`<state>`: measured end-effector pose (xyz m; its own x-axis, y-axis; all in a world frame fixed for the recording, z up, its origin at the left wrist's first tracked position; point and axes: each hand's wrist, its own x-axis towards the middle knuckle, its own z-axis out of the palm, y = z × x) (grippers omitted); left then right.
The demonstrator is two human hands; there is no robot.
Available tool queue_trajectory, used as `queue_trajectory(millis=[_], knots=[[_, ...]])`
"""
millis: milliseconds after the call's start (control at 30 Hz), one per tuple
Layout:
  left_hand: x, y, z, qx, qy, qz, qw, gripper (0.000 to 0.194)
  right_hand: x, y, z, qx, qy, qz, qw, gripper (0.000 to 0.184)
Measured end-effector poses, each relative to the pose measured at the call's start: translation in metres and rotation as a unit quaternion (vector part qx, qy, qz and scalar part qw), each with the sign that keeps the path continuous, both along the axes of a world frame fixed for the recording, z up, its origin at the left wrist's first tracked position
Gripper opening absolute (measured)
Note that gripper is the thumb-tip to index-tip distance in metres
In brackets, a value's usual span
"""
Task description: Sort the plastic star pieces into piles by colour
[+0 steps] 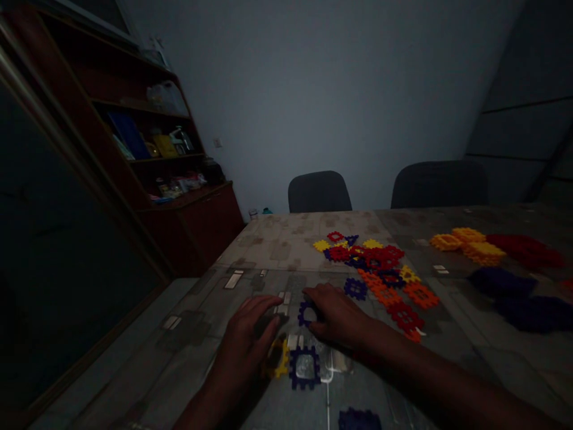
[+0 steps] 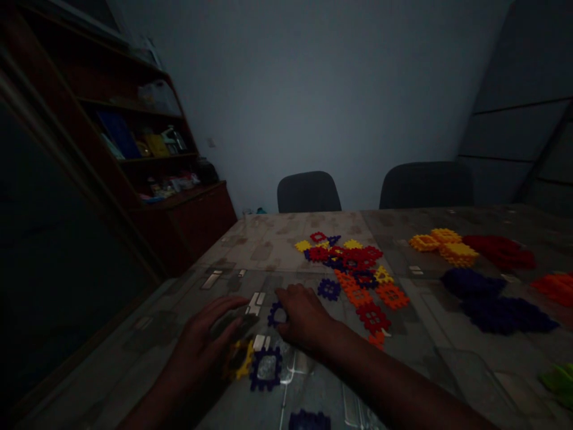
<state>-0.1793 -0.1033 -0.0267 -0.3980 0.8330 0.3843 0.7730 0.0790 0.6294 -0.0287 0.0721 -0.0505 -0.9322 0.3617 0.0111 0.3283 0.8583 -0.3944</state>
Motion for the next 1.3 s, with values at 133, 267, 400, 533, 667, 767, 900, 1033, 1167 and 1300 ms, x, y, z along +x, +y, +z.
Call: queue_trajectory(millis=[133,267,400,533,667,767,900,1033,1167,1300], knots=[[0.000,0.001,-0.003,0.007,0.008,-0.003,1.000,0.029,0.014,0.002,0.006,0.022,-0.021,-0.005,1.000,0.070],[0.000,0.001,-0.005,-0.005,0.008,-0.022,1.000,0.031,0.027,0.009,0.012,0.023,-0.022,0.037,0.999,0.052],[-0.003,-0.001,-0.005,-0.016,0.013,-0.032,0.999,0.031,0.030,0.019,0.015,0.014,-0.009,0.159,0.987,0.064],[-0.005,-0.003,-0.003,-0.020,0.016,-0.018,1.000,0.030,0.022,0.025,0.011,0.027,-0.015,0.204,0.978,0.058],[-0.004,-0.003,-0.001,-0.022,0.019,-0.021,0.999,0.028,0.021,0.029,0.015,0.053,-0.019,0.201,0.978,0.065],[-0.002,-0.002,0.001,-0.023,0.016,-0.025,0.999,0.027,0.028,0.024,0.026,0.040,0.000,0.225,0.974,0.084],[-0.001,-0.002,0.004,-0.017,0.018,-0.027,0.999,0.026,0.034,0.002,0.038,0.003,0.063,0.308,0.949,0.090],[-0.002,-0.003,0.005,-0.015,0.010,-0.005,1.000,0.027,0.028,-0.017,0.035,0.027,0.032,0.372,0.927,0.085],[-0.007,-0.004,0.004,0.008,0.010,0.022,1.000,0.033,0.020,-0.018,0.031,0.050,0.006,0.378,0.924,0.081],[-0.011,-0.005,0.001,0.016,0.018,0.025,0.999,0.035,0.014,-0.016,0.033,0.065,0.003,0.397,0.916,0.078]])
